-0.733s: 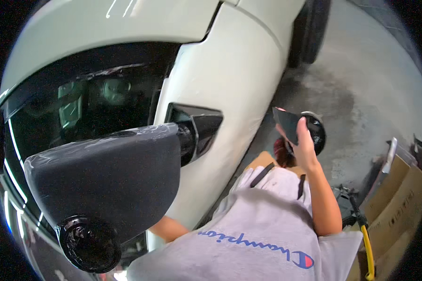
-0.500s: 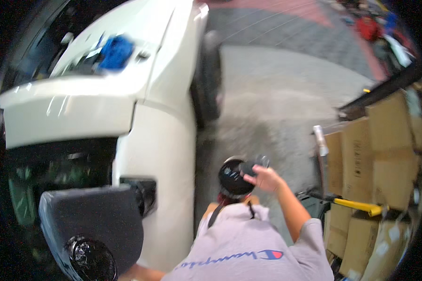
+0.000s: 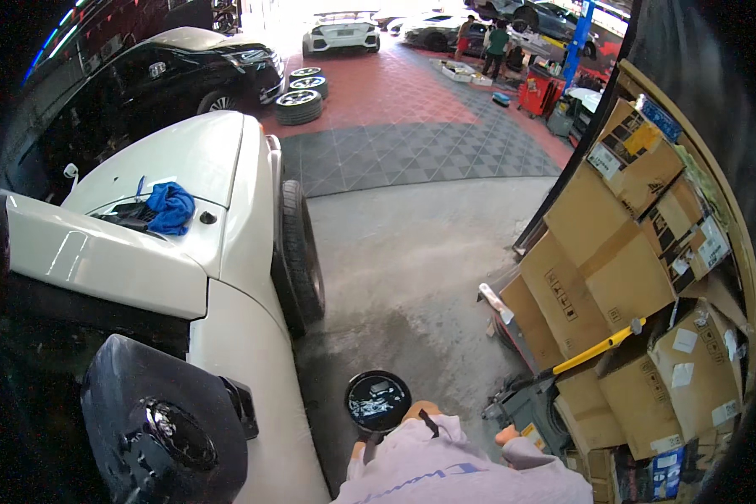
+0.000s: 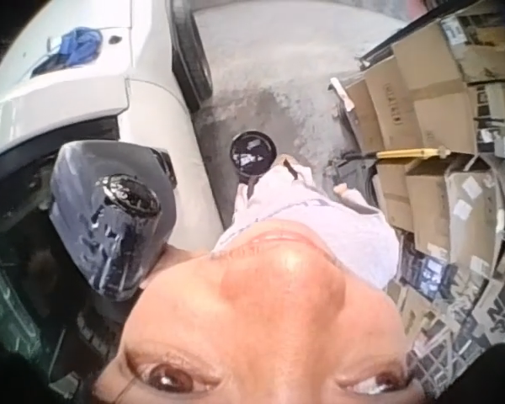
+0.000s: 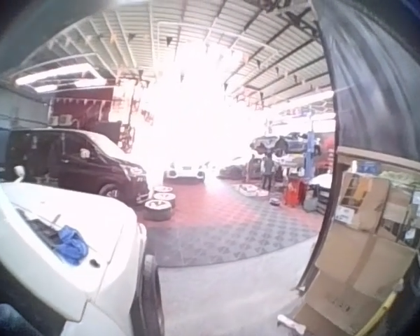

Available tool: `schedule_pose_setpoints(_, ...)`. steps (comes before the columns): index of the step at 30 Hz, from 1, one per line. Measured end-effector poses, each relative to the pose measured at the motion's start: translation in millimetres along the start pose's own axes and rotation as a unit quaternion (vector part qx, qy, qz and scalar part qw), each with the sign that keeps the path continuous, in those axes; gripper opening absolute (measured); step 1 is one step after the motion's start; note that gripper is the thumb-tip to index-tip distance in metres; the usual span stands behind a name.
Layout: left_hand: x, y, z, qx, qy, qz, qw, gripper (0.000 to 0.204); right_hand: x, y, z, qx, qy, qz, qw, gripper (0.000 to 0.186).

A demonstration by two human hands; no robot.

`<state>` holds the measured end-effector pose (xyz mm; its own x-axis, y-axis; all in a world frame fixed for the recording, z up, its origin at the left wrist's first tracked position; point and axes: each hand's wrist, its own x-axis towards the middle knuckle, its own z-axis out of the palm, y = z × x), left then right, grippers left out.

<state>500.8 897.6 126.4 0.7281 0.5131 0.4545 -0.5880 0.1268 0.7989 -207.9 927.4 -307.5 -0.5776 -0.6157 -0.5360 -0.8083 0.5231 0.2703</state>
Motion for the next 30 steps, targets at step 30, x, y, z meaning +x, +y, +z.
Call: schedule_pose_setpoints(30, -70, 145, -85, 0.299, -0.145, 0.06, 0.941, 0.044, 212, -60, -222, -0.138, -0.169, -0.384, 0.897, 0.042)
